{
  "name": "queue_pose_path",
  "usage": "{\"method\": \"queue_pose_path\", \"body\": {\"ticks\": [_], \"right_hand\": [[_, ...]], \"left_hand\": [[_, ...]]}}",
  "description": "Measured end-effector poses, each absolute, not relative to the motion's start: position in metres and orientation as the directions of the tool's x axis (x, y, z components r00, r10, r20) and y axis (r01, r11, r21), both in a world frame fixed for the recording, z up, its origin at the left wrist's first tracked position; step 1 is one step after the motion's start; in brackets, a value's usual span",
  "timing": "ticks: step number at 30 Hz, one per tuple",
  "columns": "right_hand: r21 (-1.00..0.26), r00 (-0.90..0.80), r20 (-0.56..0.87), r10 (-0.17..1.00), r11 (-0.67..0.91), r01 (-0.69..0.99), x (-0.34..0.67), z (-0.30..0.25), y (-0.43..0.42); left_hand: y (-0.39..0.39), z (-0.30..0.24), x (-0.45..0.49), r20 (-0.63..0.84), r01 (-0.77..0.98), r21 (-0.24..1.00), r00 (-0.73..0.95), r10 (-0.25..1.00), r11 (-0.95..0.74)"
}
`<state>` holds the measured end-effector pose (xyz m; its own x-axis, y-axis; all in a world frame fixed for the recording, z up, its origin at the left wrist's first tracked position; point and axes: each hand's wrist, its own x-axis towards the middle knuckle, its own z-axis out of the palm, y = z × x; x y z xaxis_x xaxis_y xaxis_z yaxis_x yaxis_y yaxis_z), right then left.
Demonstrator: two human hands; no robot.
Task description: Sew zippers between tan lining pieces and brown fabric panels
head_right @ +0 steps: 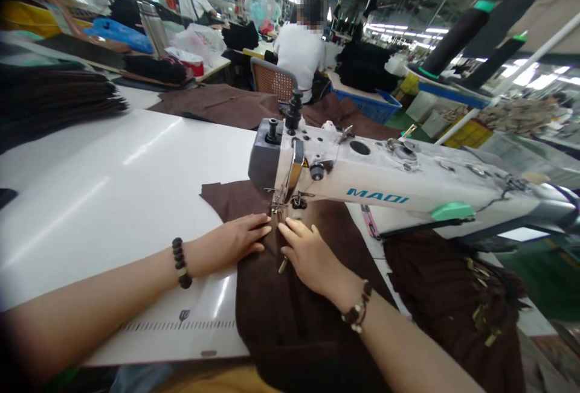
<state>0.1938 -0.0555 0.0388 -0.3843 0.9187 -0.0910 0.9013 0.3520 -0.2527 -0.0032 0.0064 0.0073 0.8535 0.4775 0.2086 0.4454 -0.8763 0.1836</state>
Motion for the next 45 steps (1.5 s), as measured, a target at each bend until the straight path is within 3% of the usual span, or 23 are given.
{"method": "queue_pose_path", "body": {"ticks": [7, 10, 14, 22, 38, 42, 45], "right_hand": [[-0.153, -0.177, -0.084, 0.981, 0.163, 0.975, 0.163, 0.016, -0.065], [-0.156, -0.22, -0.073, 0.973, 0.206, 0.966, 0.167, 0.017, -0.062], [-0.12, -0.273, 0.048, 0.961, 0.277, 0.953, 0.173, 0.006, -0.063], [-0.059, -0.202, 0.155, 0.967, 0.213, 0.975, 0.157, -0.005, -0.07], [-0.126, -0.235, 0.121, 0.964, 0.25, 0.96, 0.168, -0.011, -0.063], [-0.234, -0.307, 0.129, 0.943, 0.33, 0.914, 0.177, -0.004, -0.063], [-0.229, -0.43, 0.163, 0.888, 0.458, 0.859, 0.188, -0.01, -0.063]], "left_hand": [[0.007, -0.004, -0.005, 0.209, 0.448, 0.115, 0.861, 0.463, -0.886], [0.008, -0.007, -0.006, 0.208, 0.44, 0.125, 0.865, 0.457, -0.889], [0.007, -0.01, -0.006, 0.202, 0.452, 0.136, 0.858, 0.472, -0.881], [0.012, -0.011, -0.01, 0.137, 0.435, 0.185, 0.877, 0.461, -0.881], [0.011, -0.013, -0.004, 0.144, 0.497, 0.217, 0.835, 0.531, -0.84], [0.006, -0.008, -0.003, 0.111, 0.513, 0.22, 0.832, 0.543, -0.83], [-0.006, -0.002, -0.009, 0.1, 0.481, 0.212, 0.855, 0.509, -0.851]]}}
